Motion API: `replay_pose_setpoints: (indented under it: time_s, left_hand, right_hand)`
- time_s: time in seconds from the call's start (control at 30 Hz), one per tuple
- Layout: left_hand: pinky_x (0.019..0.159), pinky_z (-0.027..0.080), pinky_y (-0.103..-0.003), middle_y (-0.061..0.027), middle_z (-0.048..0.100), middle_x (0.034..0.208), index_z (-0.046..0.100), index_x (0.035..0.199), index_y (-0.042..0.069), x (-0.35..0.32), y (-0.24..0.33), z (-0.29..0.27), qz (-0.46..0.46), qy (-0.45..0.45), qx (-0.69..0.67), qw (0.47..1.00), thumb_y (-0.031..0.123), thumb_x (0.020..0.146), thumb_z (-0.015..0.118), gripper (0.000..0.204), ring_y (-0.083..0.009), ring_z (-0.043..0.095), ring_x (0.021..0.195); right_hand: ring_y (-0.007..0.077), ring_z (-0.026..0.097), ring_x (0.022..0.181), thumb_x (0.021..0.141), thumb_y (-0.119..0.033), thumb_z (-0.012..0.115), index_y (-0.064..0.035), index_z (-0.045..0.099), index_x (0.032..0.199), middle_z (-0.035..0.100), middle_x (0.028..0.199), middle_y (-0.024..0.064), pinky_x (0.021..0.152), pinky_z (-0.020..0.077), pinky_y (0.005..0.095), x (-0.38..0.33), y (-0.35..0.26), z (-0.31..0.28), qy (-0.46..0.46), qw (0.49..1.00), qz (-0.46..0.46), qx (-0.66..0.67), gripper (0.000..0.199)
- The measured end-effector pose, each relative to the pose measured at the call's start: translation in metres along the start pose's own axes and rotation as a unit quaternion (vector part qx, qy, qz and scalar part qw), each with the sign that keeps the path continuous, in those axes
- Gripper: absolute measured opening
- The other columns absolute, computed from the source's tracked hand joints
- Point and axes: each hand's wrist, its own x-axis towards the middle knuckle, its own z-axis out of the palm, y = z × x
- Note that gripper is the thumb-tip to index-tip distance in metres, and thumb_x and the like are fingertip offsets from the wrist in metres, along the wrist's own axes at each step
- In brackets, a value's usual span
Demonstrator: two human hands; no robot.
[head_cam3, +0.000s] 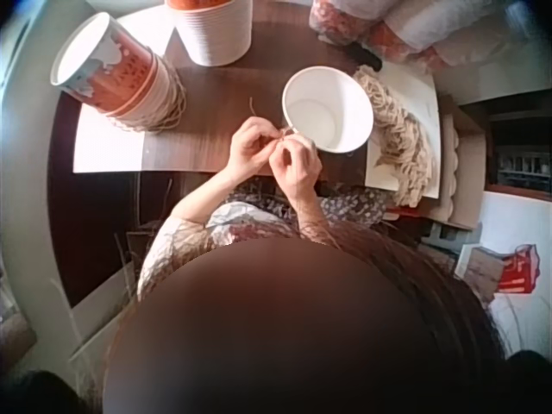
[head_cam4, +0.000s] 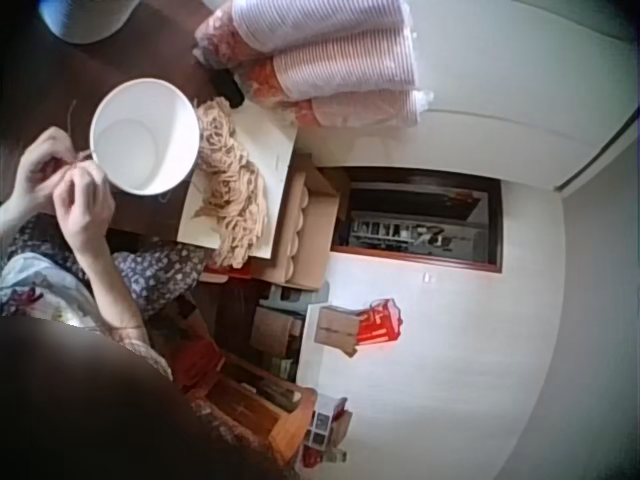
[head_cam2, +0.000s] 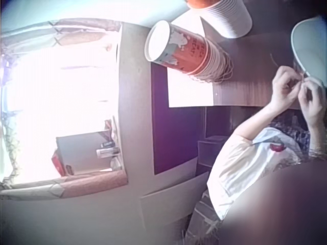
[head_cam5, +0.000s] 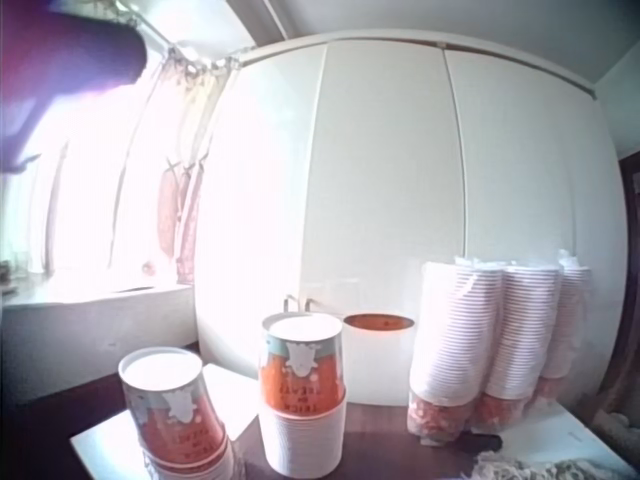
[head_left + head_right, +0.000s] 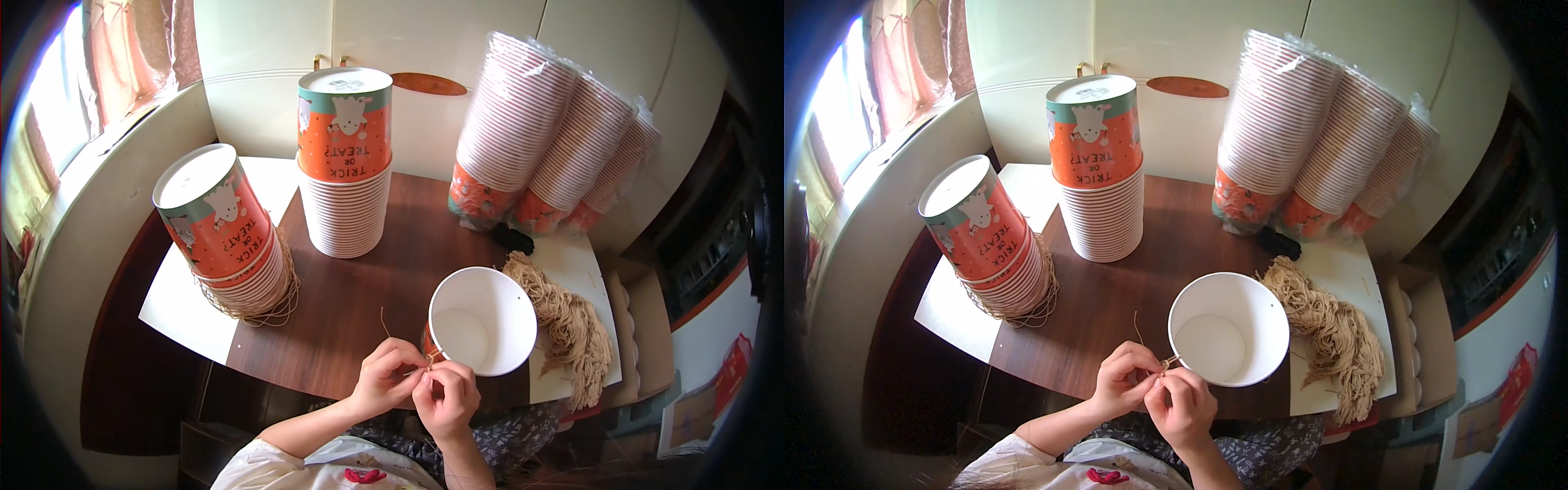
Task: The person is threading twine through pre-drilled holes in paper buckets to prepare them for handle attachment or packaging.
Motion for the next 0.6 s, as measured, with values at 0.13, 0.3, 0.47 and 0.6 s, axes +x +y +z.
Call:
replay_pose_setpoints:
  time_s: [0.13, 0.3, 0.47, 0.6]
  left_hand:
    - [0.061, 0.042, -0.023, -0.0073, 0.054, 0.083, 0.058, 0.079, 0.001, -0.001, -0.005, 0.001, 0.001, 0.022, 0.005, 1.0, -0.002, 0.07, 0.065, 0.012, -0.0151, 0.053, 0.075]
    - [0.062, 0.042, -0.023, -0.0069, 0.053, 0.082, 0.056, 0.077, 0.001, -0.001, -0.006, 0.0, 0.0, 0.012, 0.002, 1.0, -0.001, 0.07, 0.065, 0.012, -0.0152, 0.053, 0.075]
    - [0.052, 0.038, -0.019, -0.0035, 0.052, 0.084, 0.055, 0.082, 0.002, -0.003, -0.015, 0.001, -0.026, 0.02, -0.081, 0.996, 0.002, 0.076, 0.063, 0.01, -0.0074, 0.048, 0.067]
    - [0.06, 0.04, -0.018, -0.0012, 0.051, 0.086, 0.053, 0.085, 0.002, 0.0, -0.011, -0.002, -0.129, 0.0, -0.252, 0.959, 0.005, 0.081, 0.059, 0.008, -0.0058, 0.049, 0.072]
  right_hand:
    - [0.0226, 0.059, 0.064, 0.069, 0.0, 0.063, -0.0057, 0.05, 0.082, 0.059, 0.077, 0.0072, 0.055, 0.0503, 0.0309, -0.002, 0.003, 0.004, 0.005, 0.997, 0.019, 0.069, 0.019]
    - [0.0201, 0.059, 0.064, 0.068, 0.003, 0.063, -0.0043, 0.05, 0.082, 0.06, 0.078, 0.0083, 0.056, 0.0491, 0.0274, -0.002, 0.003, 0.001, -0.029, 0.984, 0.062, 0.165, 0.02]
    - [0.0095, 0.051, 0.065, 0.077, 0.007, 0.051, -0.0007, 0.043, 0.091, 0.057, 0.09, 0.0158, 0.056, 0.0444, 0.019, -0.007, 0.004, -0.012, -0.121, 0.889, 0.133, 0.421, 0.018]
    - [0.0125, 0.051, 0.063, 0.07, 0.004, 0.06, -0.0037, 0.056, 0.089, 0.058, 0.089, 0.0079, 0.056, 0.0426, 0.0224, 0.018, 0.012, -0.03, -0.094, 0.982, 0.066, 0.15, 0.021]
